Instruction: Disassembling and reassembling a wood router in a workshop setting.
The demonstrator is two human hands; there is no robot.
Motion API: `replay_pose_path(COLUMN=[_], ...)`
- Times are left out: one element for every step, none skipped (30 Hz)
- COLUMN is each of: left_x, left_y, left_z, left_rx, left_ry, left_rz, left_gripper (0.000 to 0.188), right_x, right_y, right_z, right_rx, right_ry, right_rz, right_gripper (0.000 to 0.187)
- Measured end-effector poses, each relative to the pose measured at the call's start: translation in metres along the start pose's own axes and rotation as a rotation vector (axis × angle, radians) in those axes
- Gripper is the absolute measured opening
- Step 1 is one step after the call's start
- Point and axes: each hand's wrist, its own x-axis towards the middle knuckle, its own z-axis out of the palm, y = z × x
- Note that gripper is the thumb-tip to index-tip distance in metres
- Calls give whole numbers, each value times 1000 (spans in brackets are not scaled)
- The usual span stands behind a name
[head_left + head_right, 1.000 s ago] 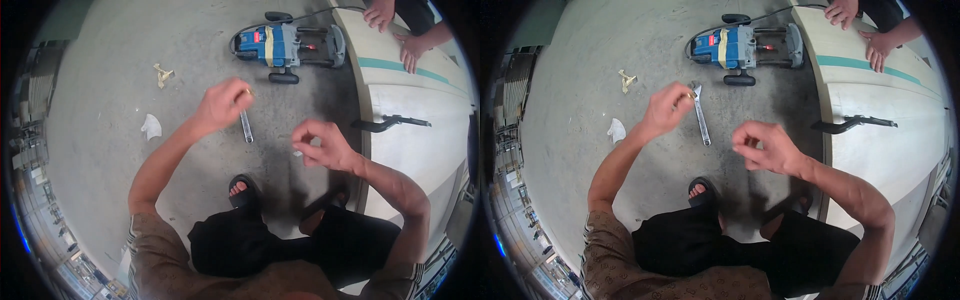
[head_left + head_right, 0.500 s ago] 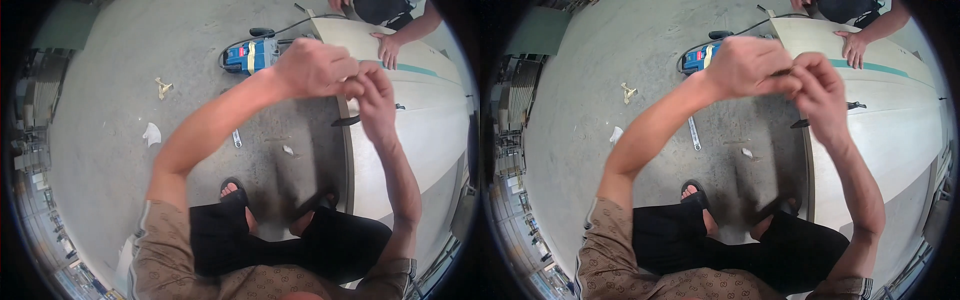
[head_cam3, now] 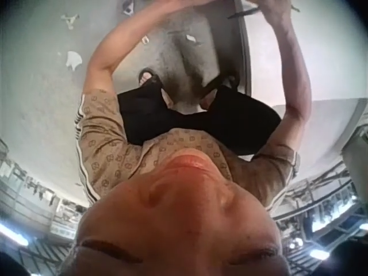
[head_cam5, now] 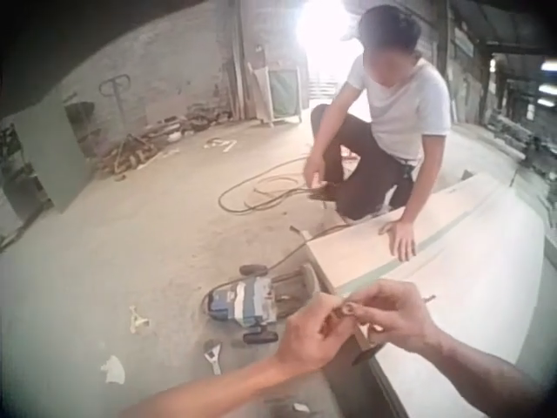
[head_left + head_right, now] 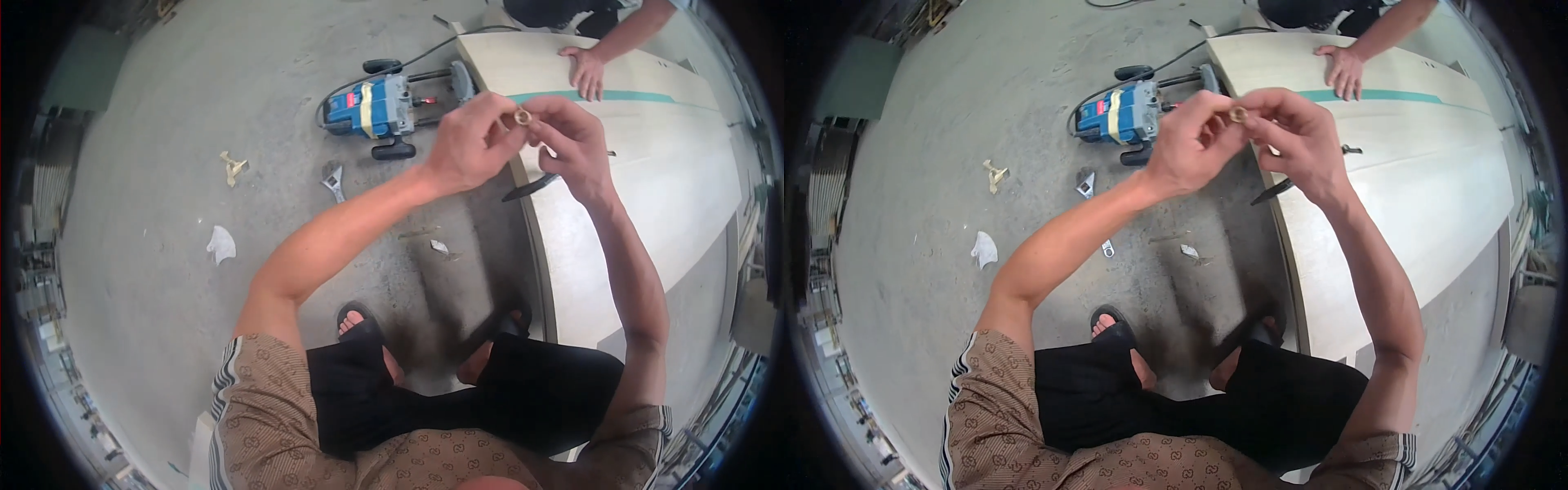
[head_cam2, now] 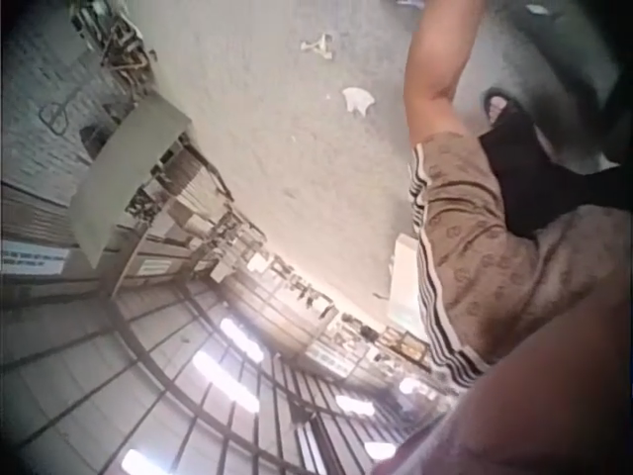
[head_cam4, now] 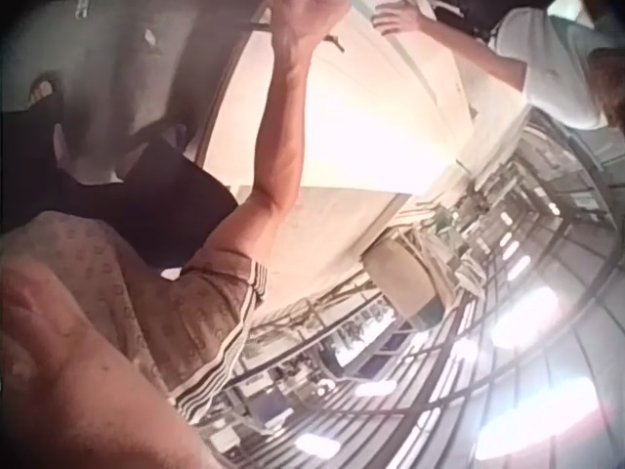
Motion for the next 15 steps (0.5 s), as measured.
replay_pose_path(left_x=[1, 4, 6, 7, 7, 7, 6, 5, 2, -1, -5, -11, -18, -24, -30], left_y=[5, 10, 12, 14, 16, 17, 17, 18, 18, 18, 18, 14, 15, 15, 14], left_z=[-4, -5, -6, -7, -7, -7, -8, -9, -9, -8, -5, 5, 6, 7, 7], left_rx=[-13, 7, 0, 16, 33, 34, 43, 52, 72, 92, 97, 60, 37, -8, -3], left_ry=[0, -6, -12, -6, 2, 2, 22, 45, 49, 55, 57, 15, -26, -55, -91], left_rz=[-13, 28, 32, 70, 107, 107, 113, 117, 115, 111, 68, -13, -100, -157, -170], left_gripper=[20, 16, 16, 16, 16, 16, 16, 16, 16, 16, 19, 21, 23, 25, 25], right_x=[0, -1, 0, 0, 0, 0, 1, 2, 4, 3, 3, 0, -1, -3, -5], right_y=[-4, -4, -4, -5, -5, -6, -6, -6, -5, -2, 2, 6, 10, 13, 10], right_z=[0, -1, -2, -2, -3, -2, -1, 1, 2, 0, -3, -13, -15, -15, -12], right_rx=[33, 30, 54, 77, 87, 88, 75, 62, 63, 55, 46, -5, -11, -18, -46], right_ry=[-14, 0, -17, -35, -38, -38, -48, -62, -78, -100, -124, -141, -164, -187, -221], right_rz=[34, 37, 2, -33, -38, -39, -47, -54, -54, -31, -7, 52, 99, 146, 150], right_gripper=[17, 17, 17, 16, 17, 17, 16, 15, 15, 15, 14, 11, 10, 9, 7])
